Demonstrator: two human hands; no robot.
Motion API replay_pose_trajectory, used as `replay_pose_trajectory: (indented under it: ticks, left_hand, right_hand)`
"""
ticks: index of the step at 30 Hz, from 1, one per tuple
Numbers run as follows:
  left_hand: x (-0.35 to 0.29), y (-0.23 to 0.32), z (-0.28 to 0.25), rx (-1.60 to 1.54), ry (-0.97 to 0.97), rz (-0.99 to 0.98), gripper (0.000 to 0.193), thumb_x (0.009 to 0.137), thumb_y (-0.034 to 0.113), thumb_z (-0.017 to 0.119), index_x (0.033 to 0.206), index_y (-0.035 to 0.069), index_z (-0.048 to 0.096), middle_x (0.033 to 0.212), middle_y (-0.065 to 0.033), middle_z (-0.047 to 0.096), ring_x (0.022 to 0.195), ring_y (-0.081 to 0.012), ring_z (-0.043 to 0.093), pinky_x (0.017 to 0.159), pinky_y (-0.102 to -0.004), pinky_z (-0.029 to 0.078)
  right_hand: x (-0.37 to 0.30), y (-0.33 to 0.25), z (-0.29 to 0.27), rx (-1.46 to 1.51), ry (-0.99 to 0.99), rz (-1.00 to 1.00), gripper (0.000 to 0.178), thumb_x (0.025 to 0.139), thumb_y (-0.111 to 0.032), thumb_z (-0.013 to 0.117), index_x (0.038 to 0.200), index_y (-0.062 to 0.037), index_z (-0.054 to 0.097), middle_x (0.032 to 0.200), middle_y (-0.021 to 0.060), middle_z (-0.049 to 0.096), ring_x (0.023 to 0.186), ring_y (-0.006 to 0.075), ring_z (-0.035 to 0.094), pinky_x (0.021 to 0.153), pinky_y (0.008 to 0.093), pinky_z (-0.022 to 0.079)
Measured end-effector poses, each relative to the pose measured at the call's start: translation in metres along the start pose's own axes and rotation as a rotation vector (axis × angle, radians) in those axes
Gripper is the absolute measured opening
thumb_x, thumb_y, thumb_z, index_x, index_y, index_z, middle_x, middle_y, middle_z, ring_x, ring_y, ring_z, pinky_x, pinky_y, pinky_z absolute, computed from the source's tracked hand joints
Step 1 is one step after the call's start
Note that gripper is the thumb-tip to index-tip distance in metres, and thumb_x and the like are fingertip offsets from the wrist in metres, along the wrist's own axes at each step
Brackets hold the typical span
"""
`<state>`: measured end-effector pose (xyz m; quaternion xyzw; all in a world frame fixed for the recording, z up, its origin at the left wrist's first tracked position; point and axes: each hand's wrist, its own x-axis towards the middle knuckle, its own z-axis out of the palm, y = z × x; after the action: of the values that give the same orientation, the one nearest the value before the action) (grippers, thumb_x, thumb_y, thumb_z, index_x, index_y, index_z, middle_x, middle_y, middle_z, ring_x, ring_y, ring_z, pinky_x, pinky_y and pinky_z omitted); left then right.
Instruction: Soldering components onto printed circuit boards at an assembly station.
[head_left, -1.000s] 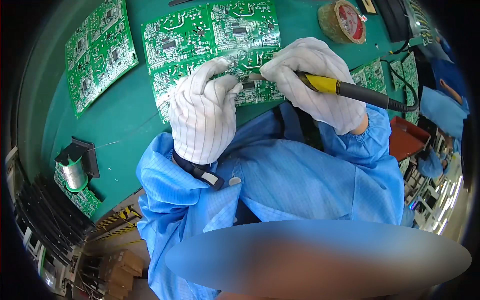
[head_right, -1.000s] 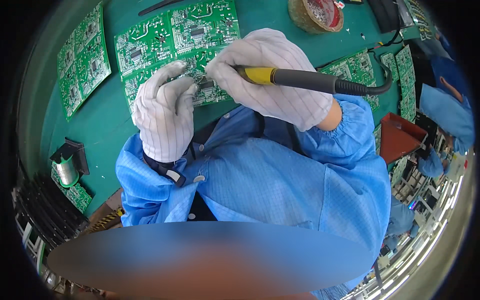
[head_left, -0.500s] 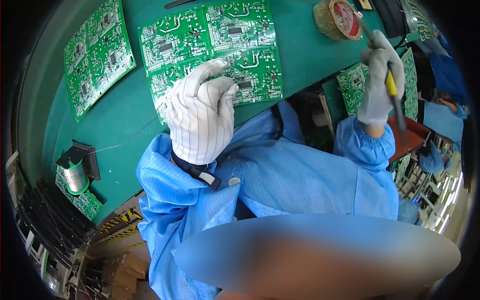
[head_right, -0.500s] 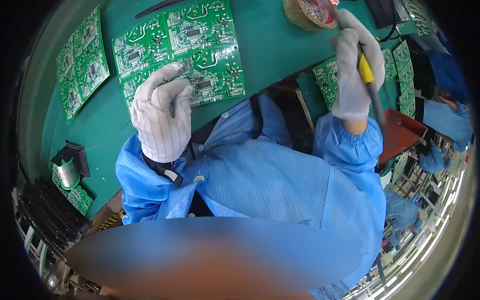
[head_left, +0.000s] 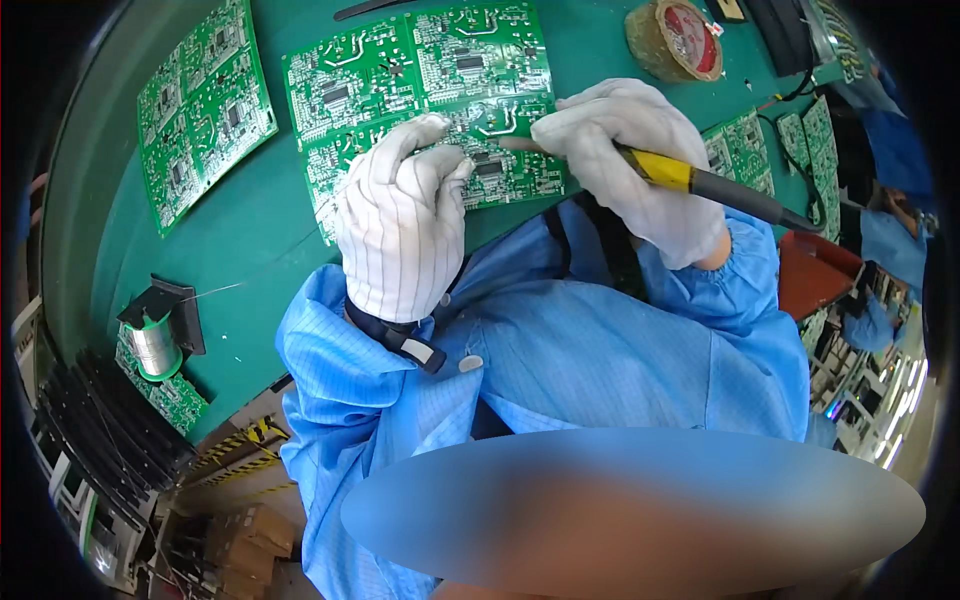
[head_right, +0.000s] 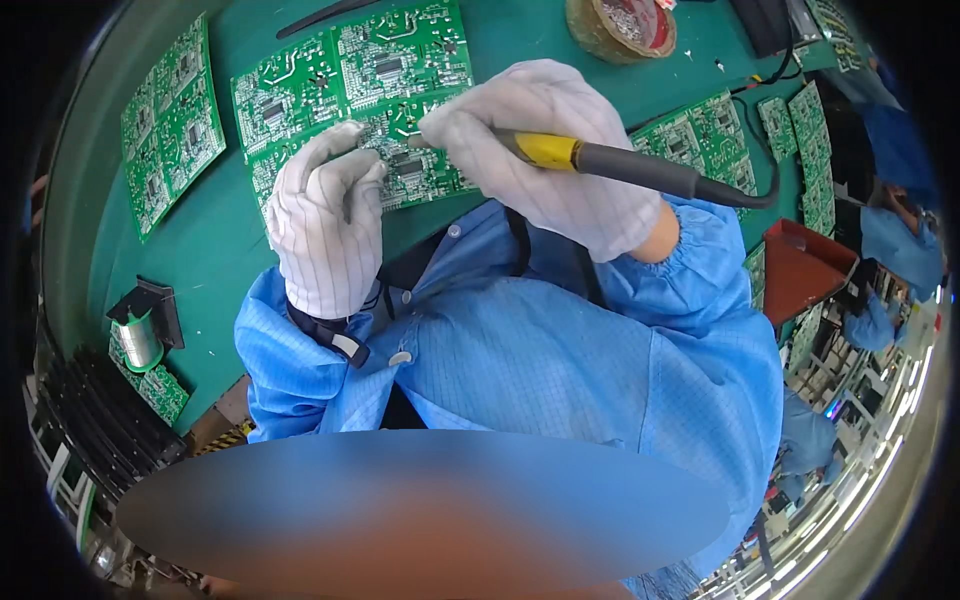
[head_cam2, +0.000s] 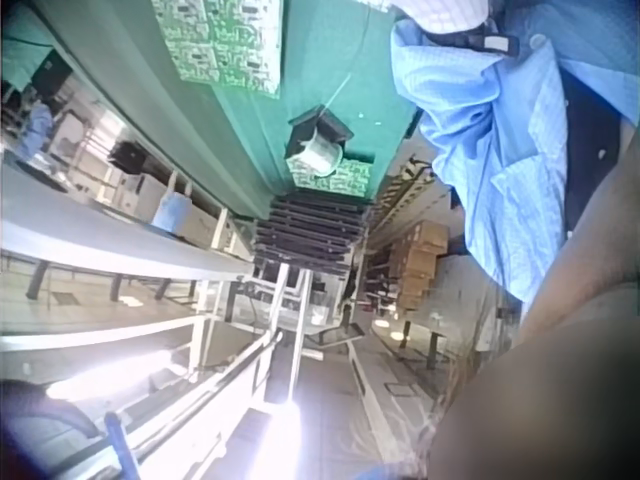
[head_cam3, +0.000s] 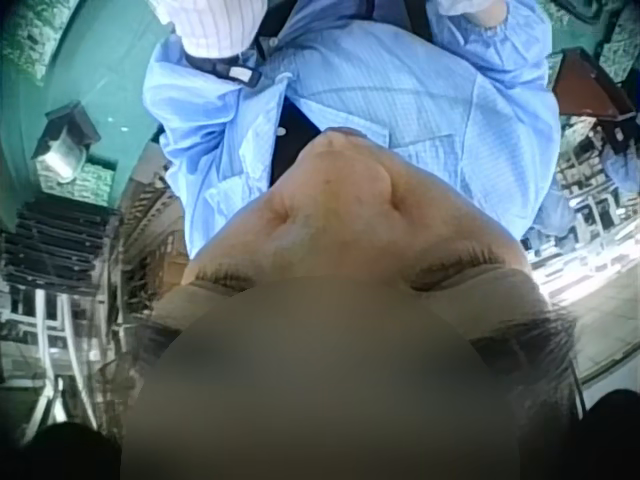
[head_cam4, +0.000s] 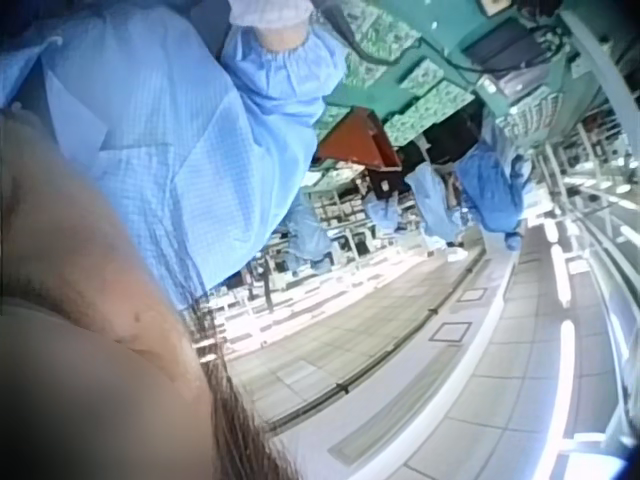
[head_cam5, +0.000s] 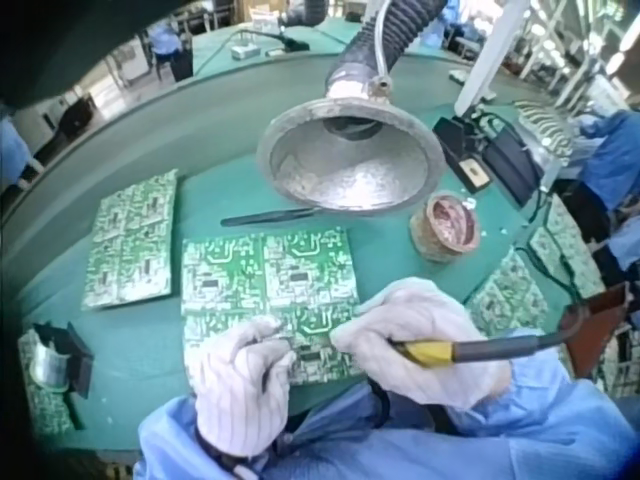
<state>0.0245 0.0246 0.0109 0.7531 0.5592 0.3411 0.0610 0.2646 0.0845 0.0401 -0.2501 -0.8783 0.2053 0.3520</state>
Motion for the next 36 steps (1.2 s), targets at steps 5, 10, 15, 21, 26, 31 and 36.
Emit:
replay_pose_trajectory:
  ticks: [5,10,15,21,26,31,36]
  left_hand:
    - [0.001,-0.001,0.001,-0.006,0.002,0.012,0.023,0.082,0.005,0.079,0.101,0.012,0.068,0.114,-0.0074,0.071,0.1,-0.0306,0.068,0.086,-0.0427,0.053]
    - [-0.001,-0.001,0.002,0.003,-0.005,0.004,0.025,0.08,0.005,0.08,0.1,0.013,0.069,0.115,-0.0061,0.071,0.1,-0.0298,0.068,0.086,-0.0423,0.053]
    - [-0.001,-0.002,0.004,0.005,0.002,0.009,0.025,0.079,0.005,0.08,0.101,0.014,0.069,0.115,-0.0058,0.071,0.1,-0.0293,0.068,0.085,-0.0418,0.053]
    - [-0.001,-0.001,-0.008,-0.02,0.027,0.036,0.024,0.08,0.007,0.081,0.1,0.014,0.072,0.119,-0.0073,0.07,0.097,-0.0281,0.07,0.082,-0.0403,0.056]
    - [0.0,-0.007,-0.019,-0.082,-0.014,-0.032,0.022,0.085,0.007,0.079,0.105,0.01,0.072,0.12,-0.0117,0.07,0.1,-0.0279,0.07,0.079,-0.0396,0.058]
    - [0.002,-0.01,-0.018,-0.196,-0.03,-0.006,0.019,0.086,0.006,0.077,0.104,0.008,0.069,0.12,-0.013,0.07,0.1,-0.0288,0.07,0.078,-0.0392,0.058]
    - [0.002,-0.003,-0.013,-0.162,-0.112,-0.074,0.014,0.086,0.002,0.072,0.097,0.007,0.065,0.121,-0.0127,0.069,0.096,-0.0297,0.069,0.077,-0.04,0.057]
  right_hand:
    - [-0.002,0.002,0.017,0.054,0.05,0.107,0.021,0.085,-0.007,0.077,0.105,-0.0089,0.07,0.099,0.0045,0.074,0.084,0.0249,0.071,0.077,0.0367,0.054]
    - [-0.004,0.002,0.02,0.024,0.052,0.096,0.022,0.085,-0.008,0.078,0.105,-0.0091,0.07,0.096,0.0032,0.075,0.083,0.0253,0.072,0.077,0.0367,0.054]
    - [-0.003,0.003,0.02,0.038,0.05,0.107,0.013,0.084,-0.007,0.077,0.096,-0.0073,0.071,0.096,0.0066,0.076,0.083,0.0264,0.072,0.078,0.0366,0.053]
    - [-0.009,-0.017,-0.021,0.28,0.187,0.38,0.01,0.089,-0.004,0.067,0.098,0.0006,0.069,0.103,0.0117,0.075,0.087,0.0201,0.068,0.075,0.033,0.053]
    - [-0.039,0.008,-0.041,-0.117,0.555,0.621,0.023,0.101,-0.002,0.06,0.122,0.0028,0.068,0.114,0.01,0.073,0.095,0.0123,0.066,0.084,0.0262,0.053]
    - [-0.042,0.012,-0.052,-0.142,0.581,0.795,0.024,0.104,-0.012,0.057,0.116,0.0022,0.072,0.109,0.0084,0.073,0.093,0.0127,0.067,0.089,0.0274,0.052]
    - [-0.009,-0.023,-0.032,0.554,0.26,0.566,0.012,0.097,-0.006,0.061,0.101,0.0032,0.069,0.105,0.0125,0.074,0.091,0.019,0.071,0.081,0.0308,0.056]
